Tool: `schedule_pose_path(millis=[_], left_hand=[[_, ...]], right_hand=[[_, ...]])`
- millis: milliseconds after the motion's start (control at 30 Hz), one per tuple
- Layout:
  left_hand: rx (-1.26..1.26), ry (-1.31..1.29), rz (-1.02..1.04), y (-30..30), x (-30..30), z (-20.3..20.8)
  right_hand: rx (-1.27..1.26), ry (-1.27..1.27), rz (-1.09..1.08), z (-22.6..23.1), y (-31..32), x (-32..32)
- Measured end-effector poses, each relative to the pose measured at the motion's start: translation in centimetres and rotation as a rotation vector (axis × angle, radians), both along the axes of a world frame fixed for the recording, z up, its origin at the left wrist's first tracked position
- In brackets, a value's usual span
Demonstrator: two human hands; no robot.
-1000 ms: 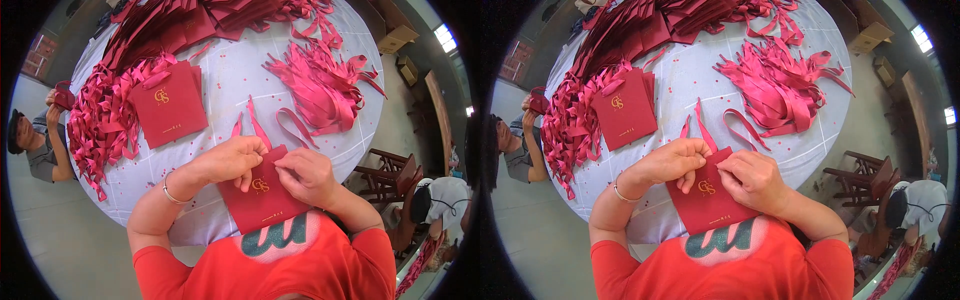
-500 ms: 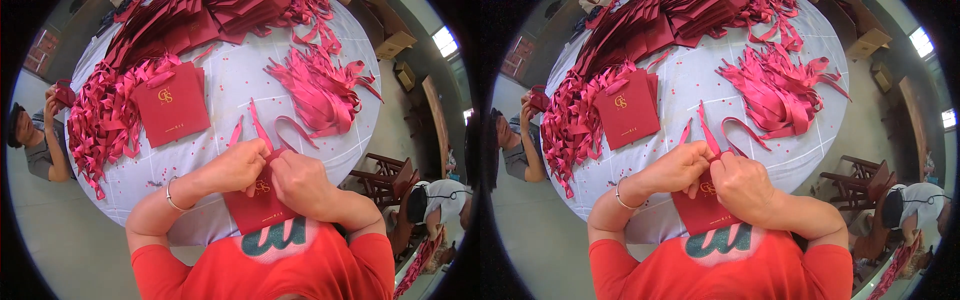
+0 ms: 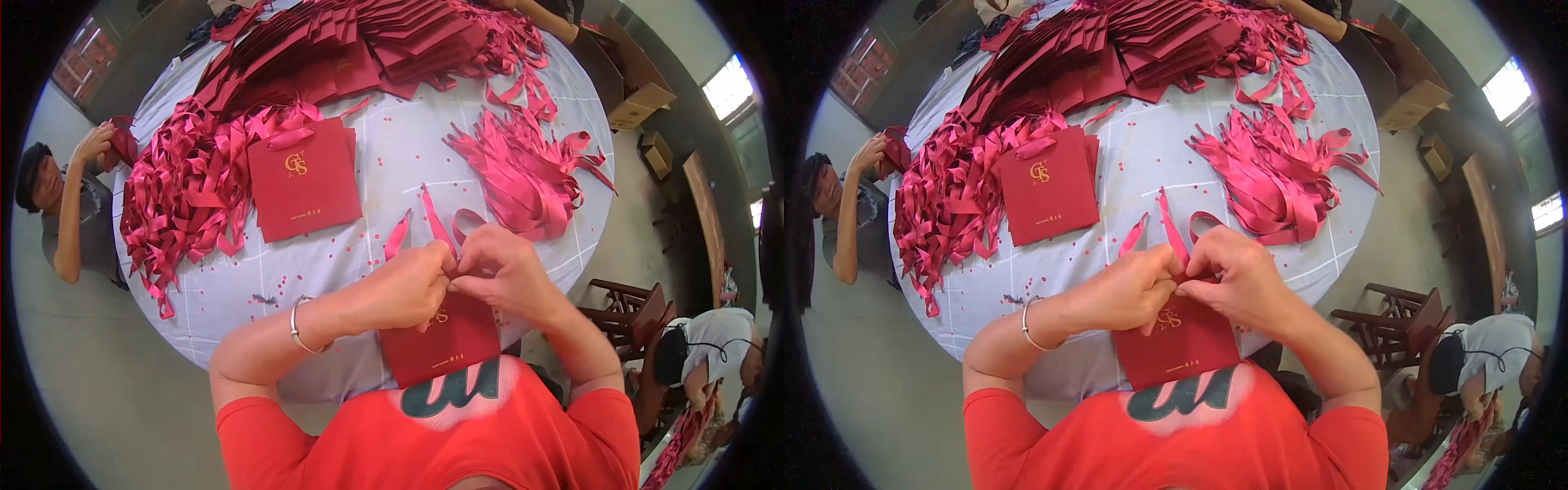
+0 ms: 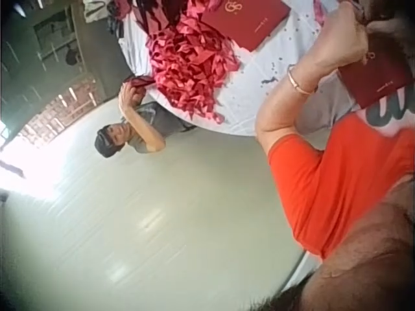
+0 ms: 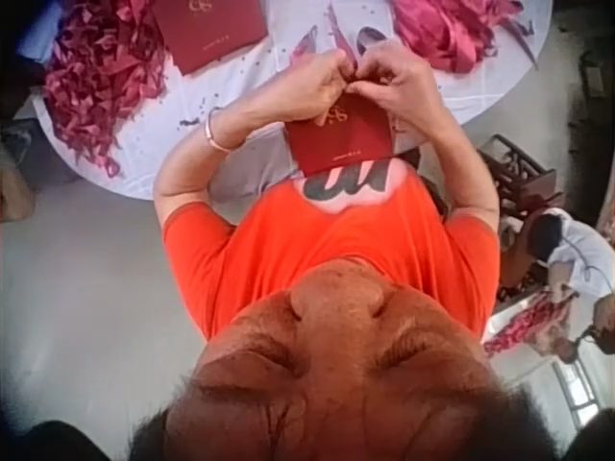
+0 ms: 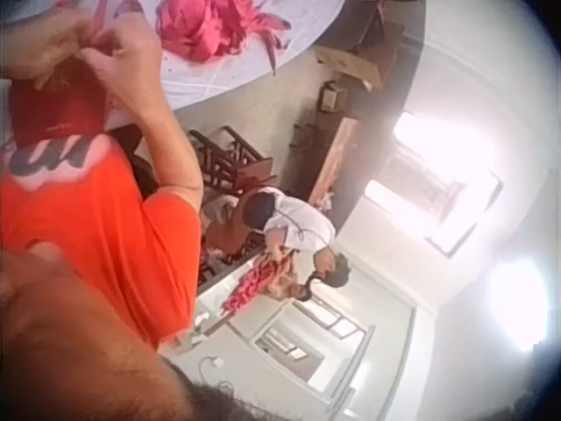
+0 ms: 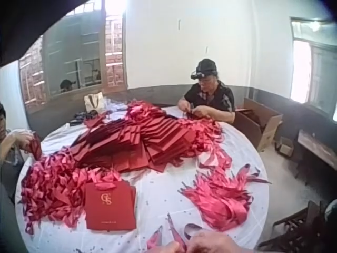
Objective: The person attaches ribbon handles into the slots of small gift bags and folds them by hand.
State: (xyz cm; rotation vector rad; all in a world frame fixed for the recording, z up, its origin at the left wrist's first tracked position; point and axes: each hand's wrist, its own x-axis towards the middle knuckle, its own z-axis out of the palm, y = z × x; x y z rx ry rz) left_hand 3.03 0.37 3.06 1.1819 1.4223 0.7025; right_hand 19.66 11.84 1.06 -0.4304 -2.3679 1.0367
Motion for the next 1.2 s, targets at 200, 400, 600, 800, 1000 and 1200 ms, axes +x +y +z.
schedule_pose_path(millis=[200, 400, 600, 800, 1000, 1200], left_hand=[[0.253, 0.192, 0.074, -0.3, 1.1, -0.9], [0.429, 0.31, 0.181, -0.5, 1.7, -1.5], [0.554, 0.437, 0.16, -1.3, 2.2, -1.2], [0.598, 0.589, 0.163, -1.7, 2.9, -1.8], [0.631, 0.603, 0.168, -1.4, 2.9, -2.3], [0.448, 0.313, 0.224, -0.5, 2.1, -2.2]], right_hand=[[-0.658, -0.236, 0.265, 2.2, 3.7, -1.0], [-0.522, -0.536, 0.342, 4.9, 4.2, -3.1], [-0.482, -0.62, 0.538, 3.6, 5.5, -3.6], [-0.729, -0.873, 0.586, 3.6, 5.8, -5.2], [-0.889, -0.888, 0.398, 1.0, 5.9, -5.0], [-0.833, -0.583, 0.206, -0.6, 5.4, -4.2]])
